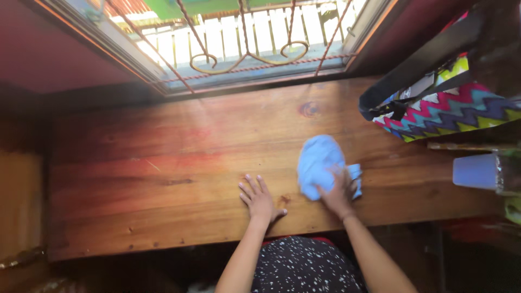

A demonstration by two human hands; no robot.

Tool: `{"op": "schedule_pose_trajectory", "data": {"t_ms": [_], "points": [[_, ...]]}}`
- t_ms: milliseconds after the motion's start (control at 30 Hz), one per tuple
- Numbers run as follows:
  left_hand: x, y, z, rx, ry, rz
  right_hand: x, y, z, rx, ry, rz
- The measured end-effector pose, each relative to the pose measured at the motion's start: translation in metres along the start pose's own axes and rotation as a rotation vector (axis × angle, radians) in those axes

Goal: The person wipes a wooden desk surface with a blue cloth, moving it in circular and back-and-forth motions across the wood.

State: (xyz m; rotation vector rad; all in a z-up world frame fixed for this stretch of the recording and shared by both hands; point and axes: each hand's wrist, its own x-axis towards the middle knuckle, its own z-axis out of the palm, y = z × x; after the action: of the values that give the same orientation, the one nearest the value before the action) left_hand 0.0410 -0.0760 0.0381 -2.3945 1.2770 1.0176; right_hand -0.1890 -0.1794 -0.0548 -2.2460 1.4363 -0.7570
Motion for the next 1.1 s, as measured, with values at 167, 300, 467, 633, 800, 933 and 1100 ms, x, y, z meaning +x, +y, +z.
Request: {"op": "schedule_pose_trajectory", "data": {"t_ms": [167,300,467,633,800,933,1100], "points": [[-0.009,0.005,0.005,-0.088,0.013,-0.026,0.031,-0.025,0.033,-0.107,0.078,0.289],[-0.005,-0.015,0.017,-0.172,0.029,-0.065,0.020,-0.064,0.029,-0.040,-0.482,-0.236],[-0.002,-0.056,0.024,-0.264,0.106,-0.178,0.067,-0.053,0.027,-0.013,-0.826,-0.471],[-0.005,-0.093,0.010,-0.330,0.118,-0.219,0.099,-0.049,0.044,-0.030,-0.338,-0.094],[-0.001,-0.126,-0.006,-0.376,0.111,-0.236,0.054,-0.121,0.093,-0.203,0.011,0.111],[0.012,-0.155,0.010,-0.348,0.157,-0.177,0.011,-0.202,0.121,-0.021,-0.327,-0.183],[0.016,-0.193,0.030,-0.294,0.252,-0.167,0.036,-0.271,0.170,-0.001,-0.657,-0.692]]}}
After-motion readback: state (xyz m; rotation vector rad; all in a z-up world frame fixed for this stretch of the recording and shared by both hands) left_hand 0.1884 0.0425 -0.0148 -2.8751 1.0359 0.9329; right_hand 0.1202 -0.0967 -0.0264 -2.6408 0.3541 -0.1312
